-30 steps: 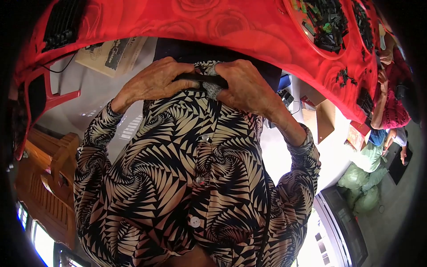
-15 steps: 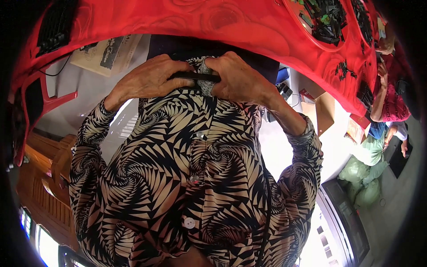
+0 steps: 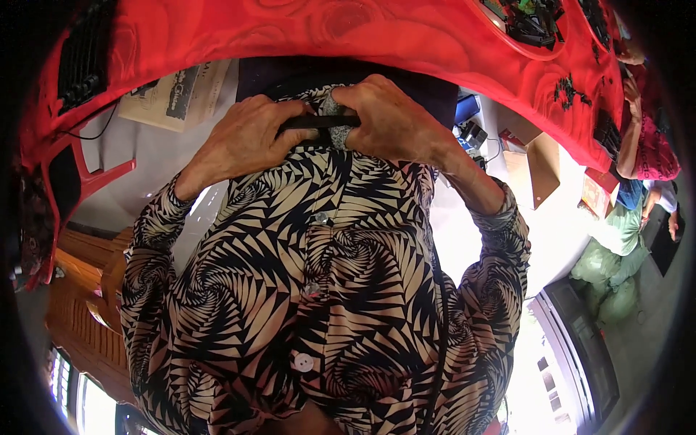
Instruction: The person assembles plastic components by taking small parts from a tray and inserting and pressing them into black plastic casings by hand.
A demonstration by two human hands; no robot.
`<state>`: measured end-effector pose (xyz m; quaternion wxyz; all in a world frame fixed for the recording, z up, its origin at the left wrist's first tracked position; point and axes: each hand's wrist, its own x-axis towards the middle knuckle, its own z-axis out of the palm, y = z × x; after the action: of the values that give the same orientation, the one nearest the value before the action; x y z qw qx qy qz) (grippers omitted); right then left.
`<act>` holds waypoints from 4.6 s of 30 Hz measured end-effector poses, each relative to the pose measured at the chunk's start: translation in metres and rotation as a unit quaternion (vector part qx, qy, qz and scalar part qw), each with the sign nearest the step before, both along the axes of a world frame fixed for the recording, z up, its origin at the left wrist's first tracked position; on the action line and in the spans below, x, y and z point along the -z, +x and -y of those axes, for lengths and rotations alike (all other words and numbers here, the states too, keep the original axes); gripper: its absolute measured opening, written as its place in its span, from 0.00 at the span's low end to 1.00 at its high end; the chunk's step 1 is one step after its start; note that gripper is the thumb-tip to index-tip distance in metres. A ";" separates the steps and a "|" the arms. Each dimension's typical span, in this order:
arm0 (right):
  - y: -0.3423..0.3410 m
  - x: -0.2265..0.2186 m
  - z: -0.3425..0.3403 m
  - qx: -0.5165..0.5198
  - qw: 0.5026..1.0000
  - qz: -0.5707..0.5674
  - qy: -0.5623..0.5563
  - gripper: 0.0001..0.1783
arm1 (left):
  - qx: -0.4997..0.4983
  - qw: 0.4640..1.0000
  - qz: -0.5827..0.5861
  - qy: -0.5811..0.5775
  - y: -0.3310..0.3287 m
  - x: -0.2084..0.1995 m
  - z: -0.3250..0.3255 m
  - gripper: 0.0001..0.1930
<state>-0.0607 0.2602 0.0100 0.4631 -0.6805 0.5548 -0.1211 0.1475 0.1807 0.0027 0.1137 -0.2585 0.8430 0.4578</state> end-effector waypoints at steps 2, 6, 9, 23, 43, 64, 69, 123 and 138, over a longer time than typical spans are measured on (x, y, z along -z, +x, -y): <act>0.000 -0.005 0.006 -0.009 0.999 -0.026 0.022 0.12 | -0.003 1.000 0.001 0.005 0.001 0.004 0.001 0.15; 0.001 -0.011 0.007 -0.028 0.998 -0.047 -0.027 0.14 | -0.018 0.998 -0.053 -0.013 0.006 0.004 0.000 0.15; -0.003 -0.016 0.005 -0.062 0.995 -0.027 -0.069 0.16 | -0.025 0.999 -0.045 0.001 0.006 -0.001 0.000 0.13; 0.013 -0.029 -0.014 0.420 0.864 0.265 -0.081 0.27 | -0.285 0.927 -0.196 0.143 -0.009 -0.019 -0.007 0.11; 0.040 -0.026 0.050 0.535 0.744 0.354 -0.188 0.09 | -0.311 0.856 -0.410 -0.051 -0.096 -0.013 0.005 0.30; 0.044 -0.042 0.063 0.497 0.644 0.568 -0.124 0.18 | -0.275 0.760 -0.454 -0.376 -0.101 0.007 0.028 0.25; 0.035 -0.027 0.070 0.486 0.695 0.499 -0.181 0.16 | -0.300 0.823 -0.423 -0.231 -0.103 0.003 0.028 0.26; 0.010 0.001 0.038 0.431 0.761 0.466 -0.133 0.18 | -0.373 0.752 -0.496 0.223 -0.086 -0.017 0.018 0.45; 0.013 0.002 0.033 0.428 0.779 0.440 -0.132 0.10 | -0.358 0.759 -0.505 0.199 -0.083 -0.013 0.011 0.48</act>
<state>-0.0475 0.2275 0.0081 0.4633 -0.3002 0.5033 -0.6648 0.0641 0.1701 0.0156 -0.4522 -0.2441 0.5136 0.6871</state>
